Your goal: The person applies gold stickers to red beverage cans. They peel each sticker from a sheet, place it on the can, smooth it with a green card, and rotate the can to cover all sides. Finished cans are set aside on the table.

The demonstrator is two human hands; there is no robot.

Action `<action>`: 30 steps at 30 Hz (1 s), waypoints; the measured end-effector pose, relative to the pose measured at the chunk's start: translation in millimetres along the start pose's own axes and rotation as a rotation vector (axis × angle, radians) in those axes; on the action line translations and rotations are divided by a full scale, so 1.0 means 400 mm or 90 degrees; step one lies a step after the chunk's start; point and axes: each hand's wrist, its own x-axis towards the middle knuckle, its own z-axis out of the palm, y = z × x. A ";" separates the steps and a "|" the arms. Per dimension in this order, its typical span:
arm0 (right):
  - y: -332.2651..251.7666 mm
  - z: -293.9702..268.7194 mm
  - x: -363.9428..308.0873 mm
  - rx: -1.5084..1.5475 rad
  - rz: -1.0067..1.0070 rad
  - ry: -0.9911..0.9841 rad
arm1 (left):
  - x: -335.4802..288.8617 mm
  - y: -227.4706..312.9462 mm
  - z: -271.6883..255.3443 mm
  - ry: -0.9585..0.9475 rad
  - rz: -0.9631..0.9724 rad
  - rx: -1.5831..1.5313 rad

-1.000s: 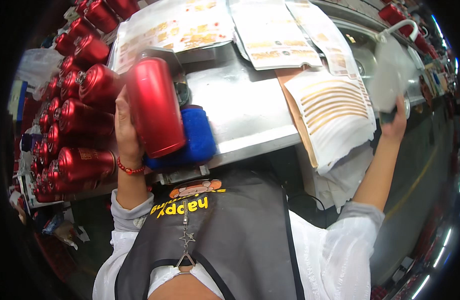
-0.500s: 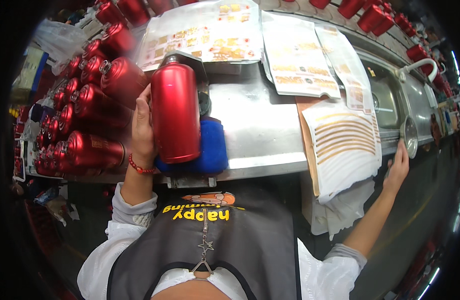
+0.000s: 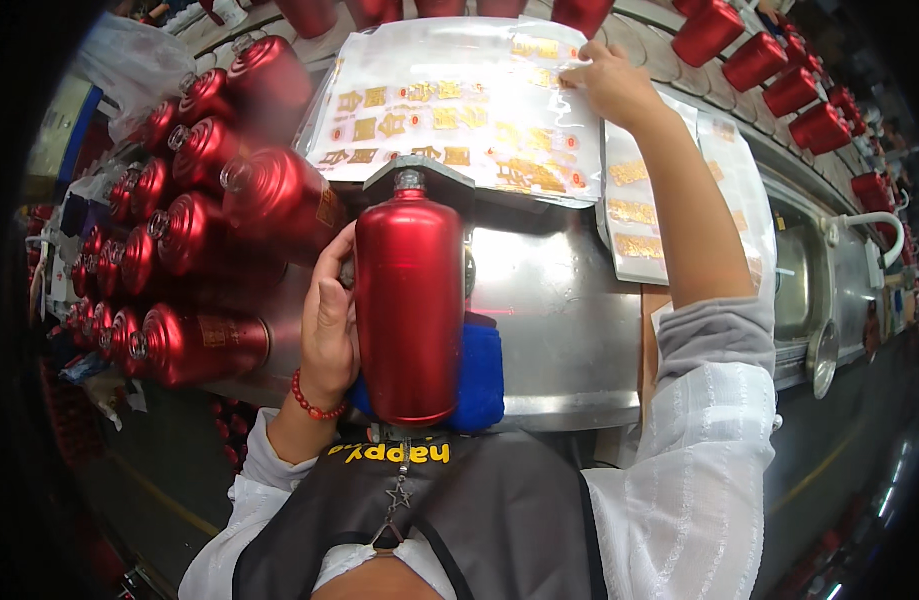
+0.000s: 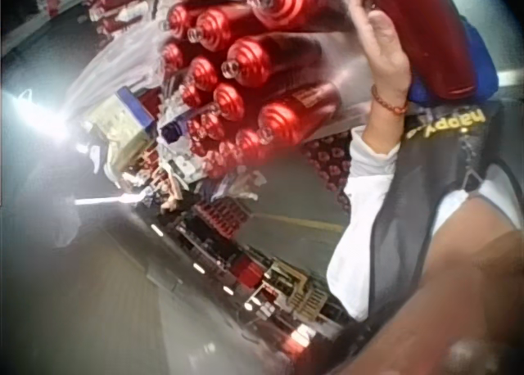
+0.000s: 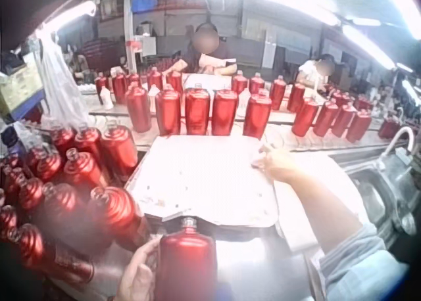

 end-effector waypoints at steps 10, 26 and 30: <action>0.097 -0.005 -0.017 0.095 0.180 0.101 | 0.006 0.007 0.001 -0.012 -0.020 -0.048; -0.206 -0.246 -0.175 0.527 0.014 0.247 | -0.020 0.184 0.037 -0.146 0.172 0.238; -0.384 -0.326 -0.302 1.025 -0.005 0.170 | 0.018 0.205 0.178 -0.101 -0.158 -0.364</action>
